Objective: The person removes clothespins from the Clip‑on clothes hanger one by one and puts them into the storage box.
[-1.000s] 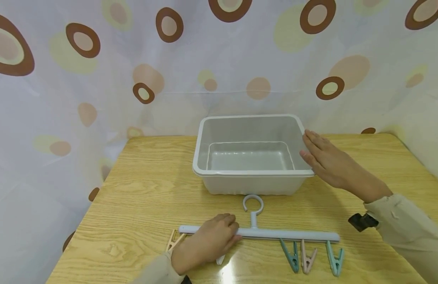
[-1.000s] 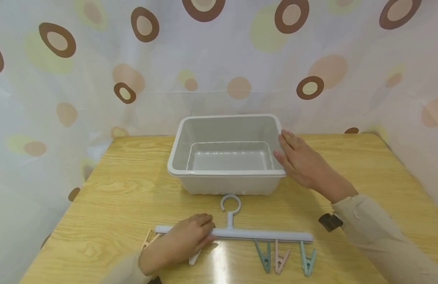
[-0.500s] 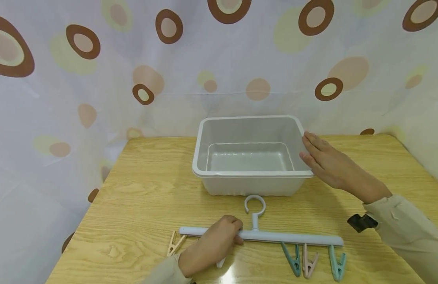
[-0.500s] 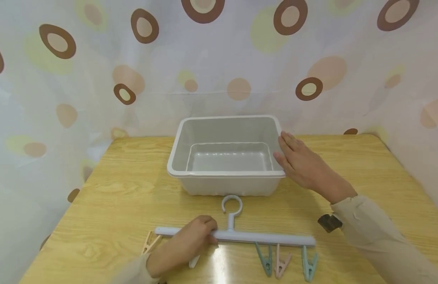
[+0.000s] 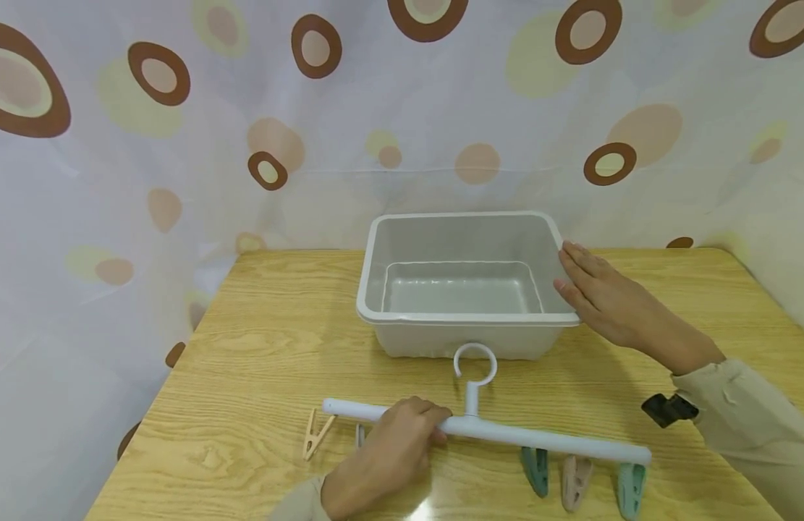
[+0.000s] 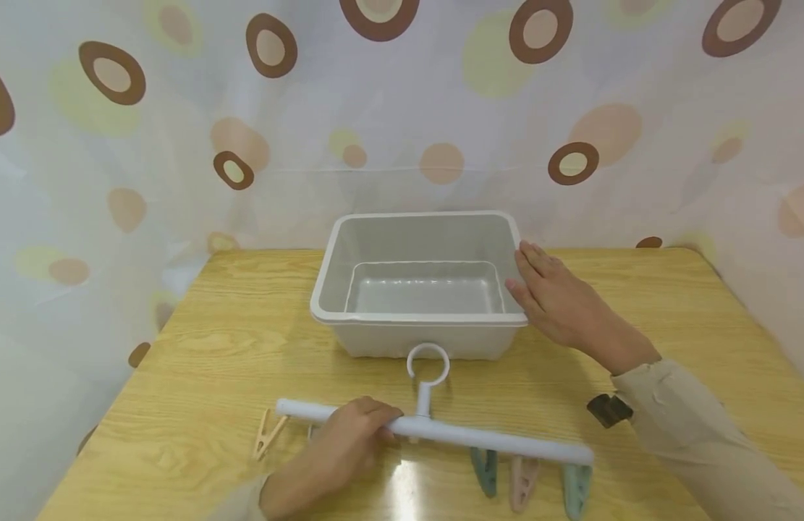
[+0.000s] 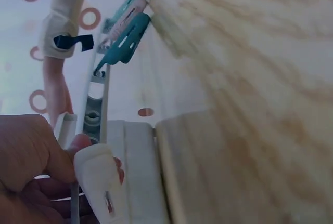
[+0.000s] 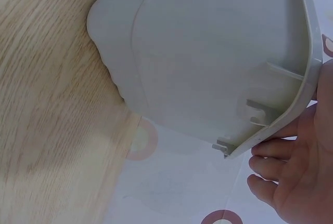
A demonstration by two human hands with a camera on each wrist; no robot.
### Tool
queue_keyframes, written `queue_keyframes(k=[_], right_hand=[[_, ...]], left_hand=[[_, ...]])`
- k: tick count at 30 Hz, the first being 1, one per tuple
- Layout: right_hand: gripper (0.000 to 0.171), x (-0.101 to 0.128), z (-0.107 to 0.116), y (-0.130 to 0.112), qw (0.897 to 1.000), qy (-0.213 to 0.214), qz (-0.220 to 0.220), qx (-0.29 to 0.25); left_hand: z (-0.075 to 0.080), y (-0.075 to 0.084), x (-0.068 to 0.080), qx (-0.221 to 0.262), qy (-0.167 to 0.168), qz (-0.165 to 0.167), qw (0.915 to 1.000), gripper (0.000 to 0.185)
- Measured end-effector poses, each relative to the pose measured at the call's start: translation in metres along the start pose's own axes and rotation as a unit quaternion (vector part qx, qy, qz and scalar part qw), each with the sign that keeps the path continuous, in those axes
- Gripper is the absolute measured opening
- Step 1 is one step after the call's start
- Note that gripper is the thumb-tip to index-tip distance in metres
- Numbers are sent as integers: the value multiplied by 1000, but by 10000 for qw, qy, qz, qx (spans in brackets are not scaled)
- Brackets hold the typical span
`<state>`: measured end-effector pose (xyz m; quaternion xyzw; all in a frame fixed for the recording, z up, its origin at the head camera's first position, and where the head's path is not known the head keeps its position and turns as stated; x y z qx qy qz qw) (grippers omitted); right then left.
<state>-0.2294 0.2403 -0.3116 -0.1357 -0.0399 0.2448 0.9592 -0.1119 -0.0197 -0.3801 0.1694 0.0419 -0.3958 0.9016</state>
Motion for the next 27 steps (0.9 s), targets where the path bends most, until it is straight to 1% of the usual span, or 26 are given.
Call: queue_keyframes(k=[2, 5, 8, 10, 12, 18, 21, 23, 27], right_hand=[[63, 0, 0, 0, 10000, 13, 0, 8], [63, 1, 1, 0, 10000, 25, 6, 9], [63, 1, 1, 0, 10000, 47, 31, 22], [63, 0, 1, -1, 10000, 68, 56, 31], [63, 0, 1, -1, 9999, 92, 85, 48], [63, 0, 1, 0, 9999, 73, 100, 44], [63, 0, 1, 0, 9999, 66, 104, 22], [63, 0, 1, 1, 9999, 85, 105, 0], [60, -1, 5, 2, 9995, 193, 246, -72]], left_hand=[[7, 3, 2, -21, 280, -71, 9996, 17], [20, 8, 5, -170, 860, -306, 9957, 21], [33, 11, 8, -382, 1478, -537, 9868, 28], [42, 12, 9, -493, 1819, -605, 9802, 32], [50, 12, 9, -590, 2048, -601, 9752, 35], [75, 7, 3, -788, 2509, -478, 9636, 25], [87, 3, -1, -906, 2782, -451, 9552, 23], [95, 2, -4, -896, 2950, -467, 9502, 23], [110, 1, -11, -888, 3245, -496, 9404, 19]])
Point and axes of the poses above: each hand's wrist, its own x-axis away from the middle knuckle, its own z-axis out of the back of the hand, y = z × x, the point moved 6 cm from there along -x, towards the middle knuckle, and after that the axes turned 4 degrees about -y, right-handed, at the moved point
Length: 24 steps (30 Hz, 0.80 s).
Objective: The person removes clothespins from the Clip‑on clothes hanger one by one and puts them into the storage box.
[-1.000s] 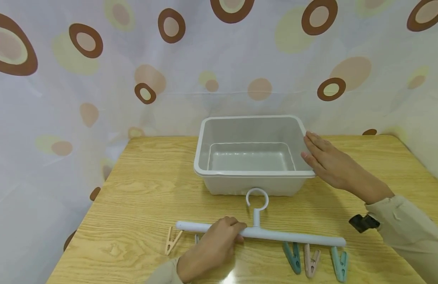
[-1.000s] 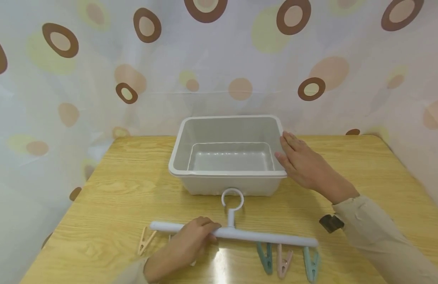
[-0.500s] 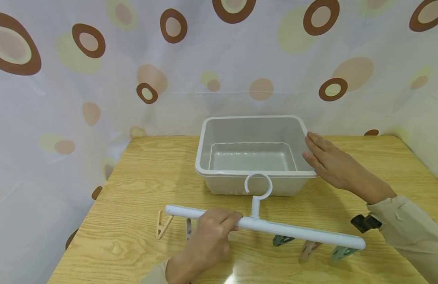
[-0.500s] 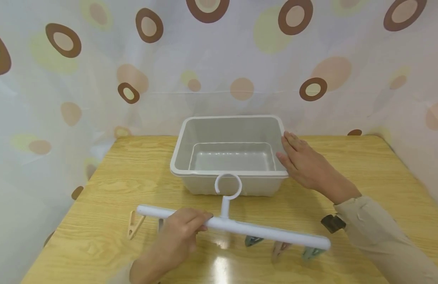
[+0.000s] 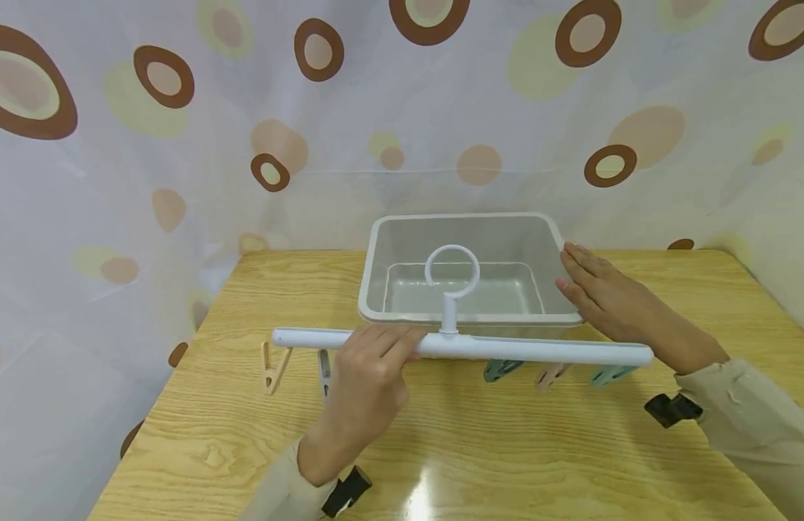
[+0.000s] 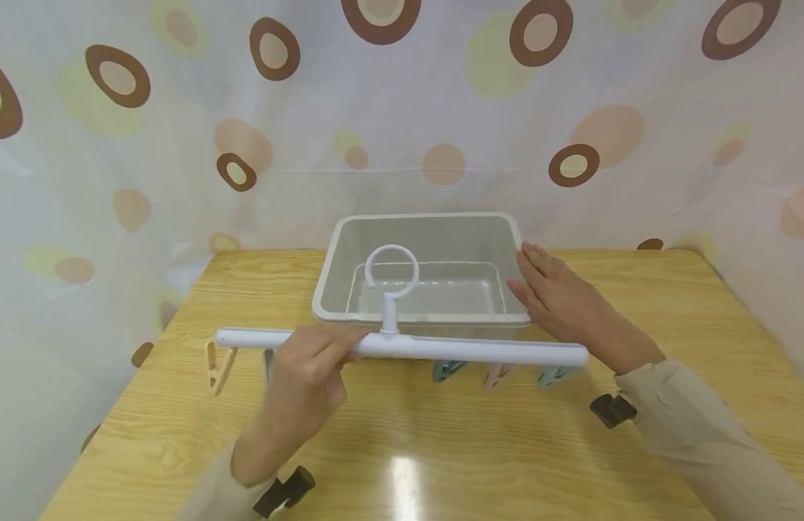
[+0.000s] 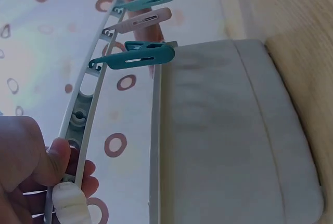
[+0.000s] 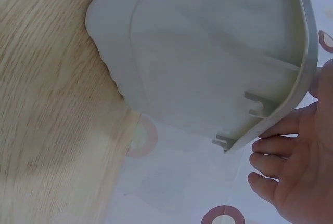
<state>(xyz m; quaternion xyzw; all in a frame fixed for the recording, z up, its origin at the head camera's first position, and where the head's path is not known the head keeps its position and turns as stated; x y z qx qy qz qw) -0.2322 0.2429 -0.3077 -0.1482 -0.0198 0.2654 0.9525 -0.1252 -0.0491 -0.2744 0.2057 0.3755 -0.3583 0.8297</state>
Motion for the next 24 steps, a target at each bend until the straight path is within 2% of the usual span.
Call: queue_keyframes(k=[3, 7, 11, 16, 19, 21, 24], right_hand=[[59, 3, 4, 5, 9998, 125, -28, -144], [57, 14, 7, 13, 9971, 322, -230, -656], [52, 30, 6, 19, 9923, 763, -20, -976], [49, 50, 4, 24, 9854, 1382, 340, -930], [51, 60, 2, 24, 9838, 1491, 360, -932], [52, 65, 1, 23, 9834, 1515, 218, -974], [56, 72, 1, 17, 9779, 1694, 141, -1218]], left_hand=[[2, -2, -9, -51, 119, 5, 9999, 16], [3, -5, -21, -103, 185, 9, 9998, 14], [2, -7, -32, -87, 253, -13, 9996, 14], [2, -8, -42, -49, 331, -52, 9994, 13], [1, -9, -45, -60, 351, -30, 9994, 11], [0, -9, -46, -79, 356, -9, 9993, 11], [0, -10, -47, -92, 364, 11, 9993, 11]])
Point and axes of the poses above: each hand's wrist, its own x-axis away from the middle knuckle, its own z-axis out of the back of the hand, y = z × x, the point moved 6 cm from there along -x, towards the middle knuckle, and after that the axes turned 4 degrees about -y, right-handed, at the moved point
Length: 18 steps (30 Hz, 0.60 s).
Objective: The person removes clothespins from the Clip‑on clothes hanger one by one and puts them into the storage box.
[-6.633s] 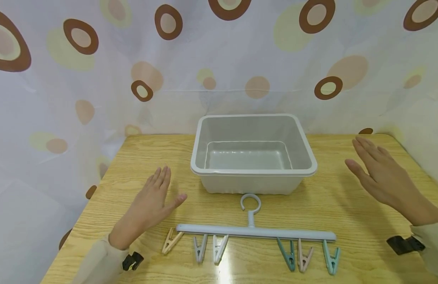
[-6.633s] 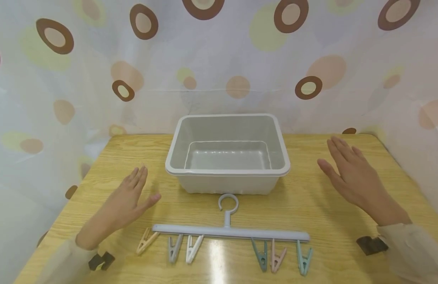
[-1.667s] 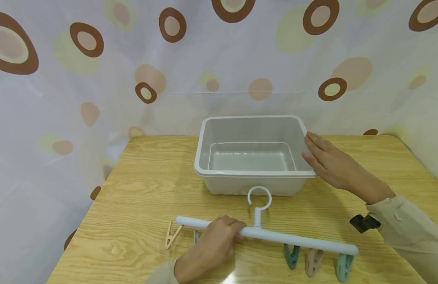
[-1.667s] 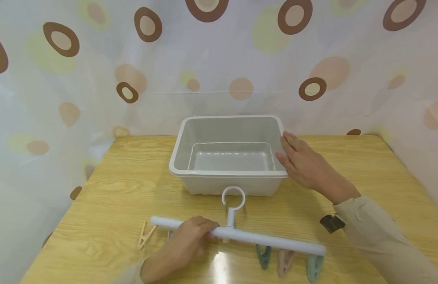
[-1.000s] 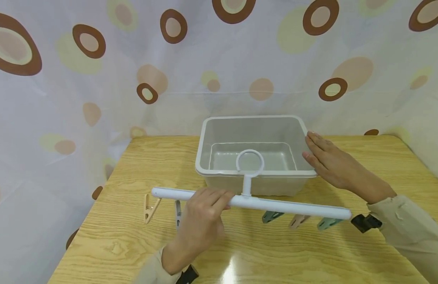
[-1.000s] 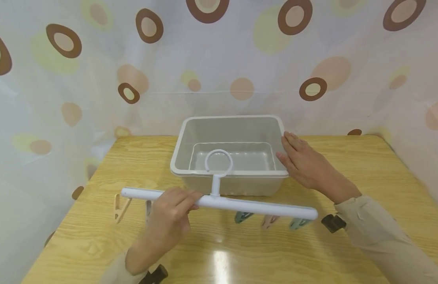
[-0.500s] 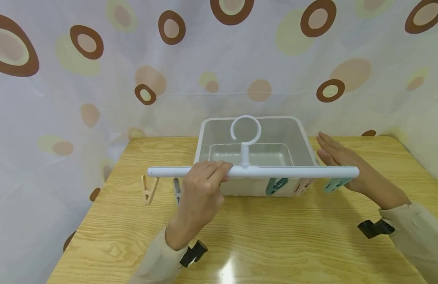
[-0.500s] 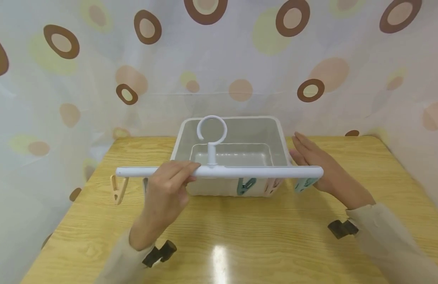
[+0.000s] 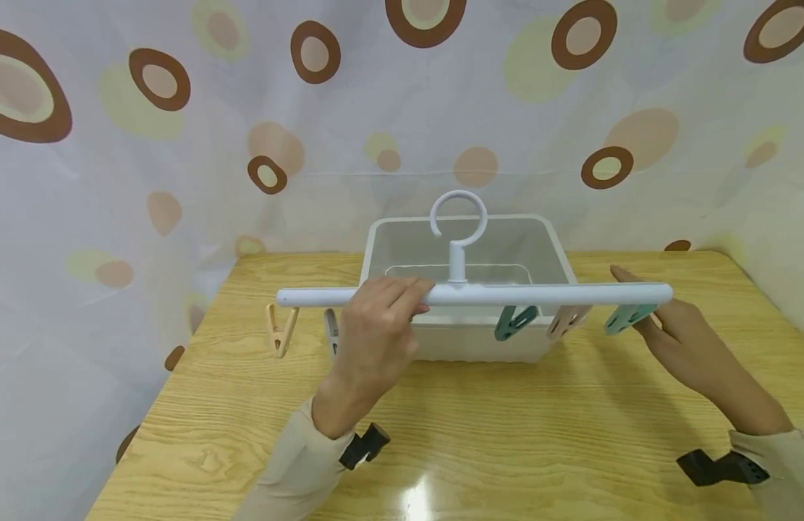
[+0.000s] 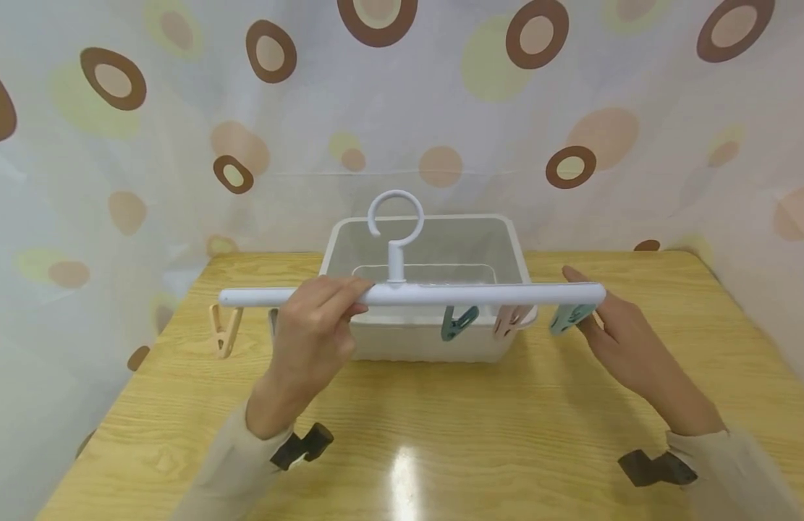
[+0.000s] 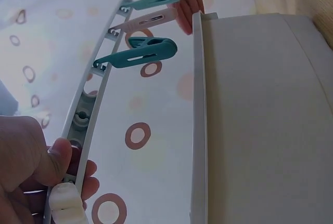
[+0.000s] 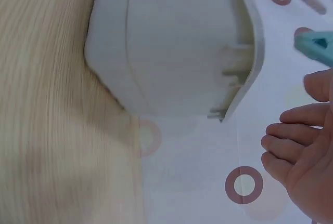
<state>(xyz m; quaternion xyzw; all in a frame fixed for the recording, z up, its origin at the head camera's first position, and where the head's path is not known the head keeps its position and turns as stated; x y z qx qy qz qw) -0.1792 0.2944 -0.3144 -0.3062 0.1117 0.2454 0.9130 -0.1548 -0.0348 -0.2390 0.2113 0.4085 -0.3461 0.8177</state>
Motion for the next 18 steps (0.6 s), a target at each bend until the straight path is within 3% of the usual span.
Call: queue_keyframes(k=[5, 8, 11, 14, 18], right_hand=[[50, 7, 0, -14, 9964, 439, 196, -703], [43, 11, -2, -20, 9880, 454, 177, -1465], [47, 13, -5, -23, 9670, 414, 239, -2503], [47, 14, -9, -27, 9323, 207, 481, -3579], [42, 14, -16, -32, 8956, -24, 744, -4386]], left_hand=[[-1, -1, -2, 13, 5, 12, 10000, 11], [0, -1, -4, 45, -4, -3, 10000, 12], [0, 0, -7, 38, -16, -32, 10000, 13], [0, 0, -8, 22, -3, -53, 10000, 14], [0, 0, -8, 80, 18, -85, 9999, 14]])
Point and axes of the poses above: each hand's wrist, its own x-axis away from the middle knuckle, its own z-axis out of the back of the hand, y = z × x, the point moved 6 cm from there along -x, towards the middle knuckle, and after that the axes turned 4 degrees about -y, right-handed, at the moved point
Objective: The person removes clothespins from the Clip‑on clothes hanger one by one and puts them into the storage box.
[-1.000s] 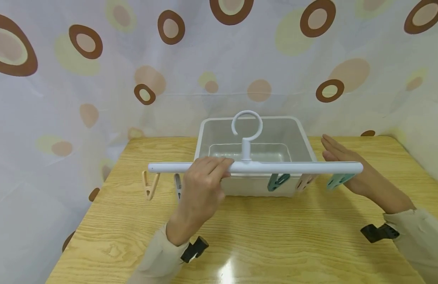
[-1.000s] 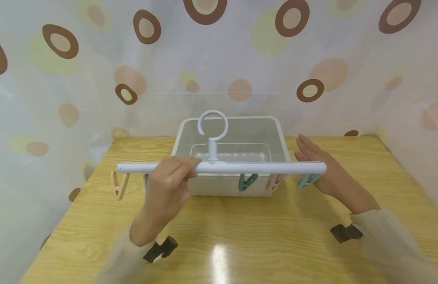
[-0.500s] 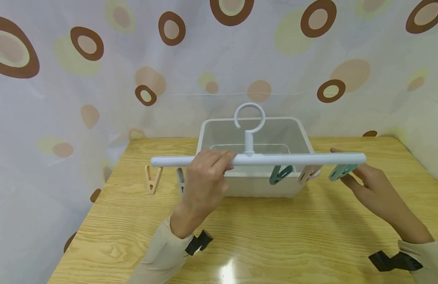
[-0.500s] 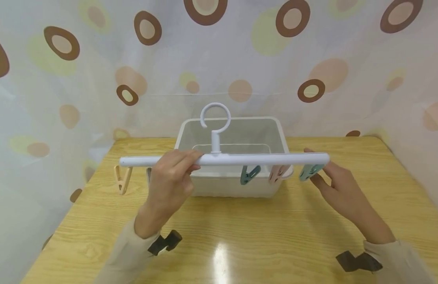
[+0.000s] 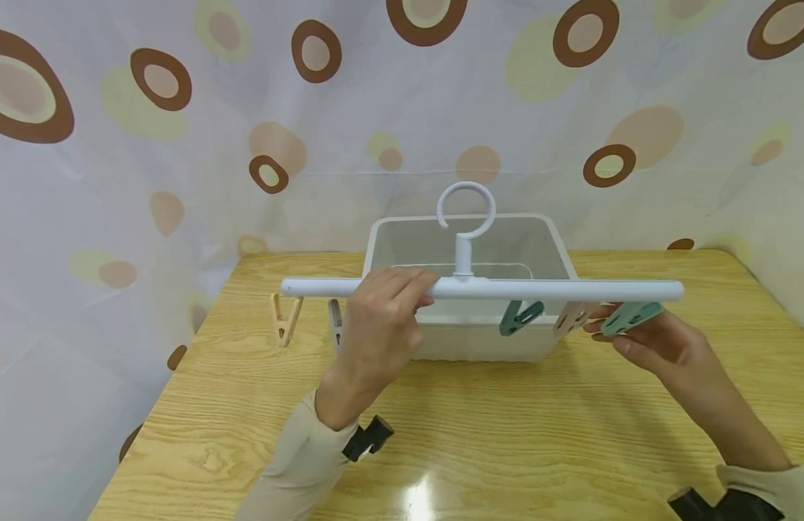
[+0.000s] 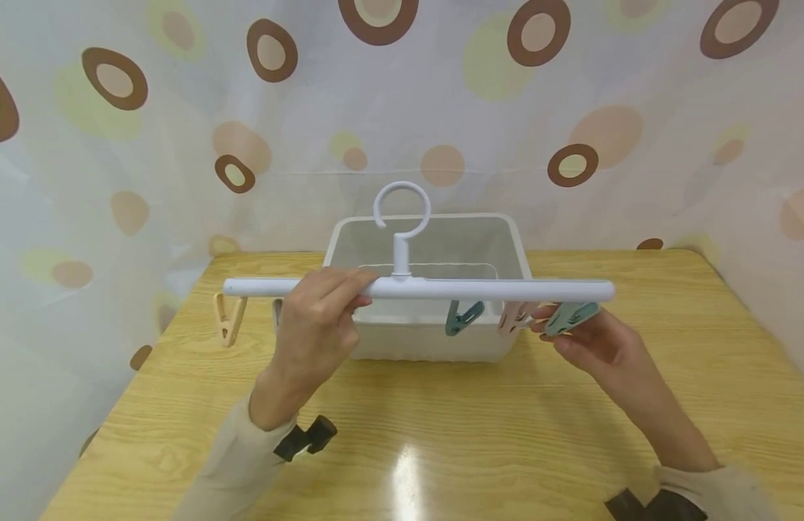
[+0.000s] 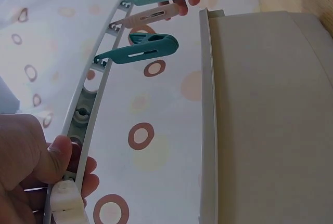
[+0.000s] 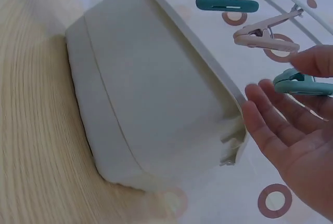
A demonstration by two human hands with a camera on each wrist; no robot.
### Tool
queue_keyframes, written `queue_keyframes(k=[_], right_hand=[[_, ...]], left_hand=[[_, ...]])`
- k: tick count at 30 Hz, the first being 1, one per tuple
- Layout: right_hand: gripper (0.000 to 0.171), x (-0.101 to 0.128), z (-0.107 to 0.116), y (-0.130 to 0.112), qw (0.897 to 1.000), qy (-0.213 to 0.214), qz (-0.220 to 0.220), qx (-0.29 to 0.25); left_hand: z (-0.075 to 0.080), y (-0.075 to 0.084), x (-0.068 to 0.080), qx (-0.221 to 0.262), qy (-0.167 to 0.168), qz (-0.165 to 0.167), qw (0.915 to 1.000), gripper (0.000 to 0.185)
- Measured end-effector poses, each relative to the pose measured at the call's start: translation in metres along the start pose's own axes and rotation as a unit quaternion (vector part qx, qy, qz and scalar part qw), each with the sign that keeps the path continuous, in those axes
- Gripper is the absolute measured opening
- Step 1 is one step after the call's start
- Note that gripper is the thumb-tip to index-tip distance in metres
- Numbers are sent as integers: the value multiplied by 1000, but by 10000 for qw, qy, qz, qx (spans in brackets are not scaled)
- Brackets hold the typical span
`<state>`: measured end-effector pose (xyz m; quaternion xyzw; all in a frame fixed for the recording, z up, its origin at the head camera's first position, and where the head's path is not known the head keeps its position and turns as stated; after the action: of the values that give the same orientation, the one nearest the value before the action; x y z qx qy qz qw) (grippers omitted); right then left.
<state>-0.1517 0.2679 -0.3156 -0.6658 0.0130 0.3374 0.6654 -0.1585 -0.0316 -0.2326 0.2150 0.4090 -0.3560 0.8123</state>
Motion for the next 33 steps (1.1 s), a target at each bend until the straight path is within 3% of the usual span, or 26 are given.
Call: queue_keyframes(k=[4, 10, 16, 21, 25, 29, 33], right_hand=[[35, 1, -5, 0, 9991, 25, 126, -404], [31, 4, -8, 1, 9982, 257, 16, -532], [28, 9, -7, -1, 9980, 591, -80, -190], [24, 10, -3, -7, 9919, 1139, 516, 212], [20, 14, 1, -12, 9740, 1678, 499, 1435], [20, 16, 4, -20, 9339, 1675, -1, 3160], [20, 16, 8, -33, 8970, 1372, 131, 4200]], left_hand=[[-1, -1, 1, 108, -61, -15, 9999, 15], [0, -3, 6, 146, -88, -24, 9999, 23], [1, -7, 9, 215, -26, 46, 9998, 25], [0, -8, 9, 267, -101, 100, 9995, 24], [-1, -8, 9, 138, -198, 127, 9996, 23], [-2, -9, 9, 77, -340, 96, 9993, 25], [-2, -11, 10, 93, -426, 85, 9990, 25]])
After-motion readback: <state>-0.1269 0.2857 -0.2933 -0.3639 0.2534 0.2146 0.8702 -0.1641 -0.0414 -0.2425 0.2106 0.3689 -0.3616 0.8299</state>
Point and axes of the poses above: each hand's wrist, its own x-axis away from the middle knuckle, its own z-axis out of the back of the hand, y = z × x, the point moved 6 cm from there along -x, towards the middle knuckle, and after that the axes turned 4 degrees about -y, right-handed, at the moved point
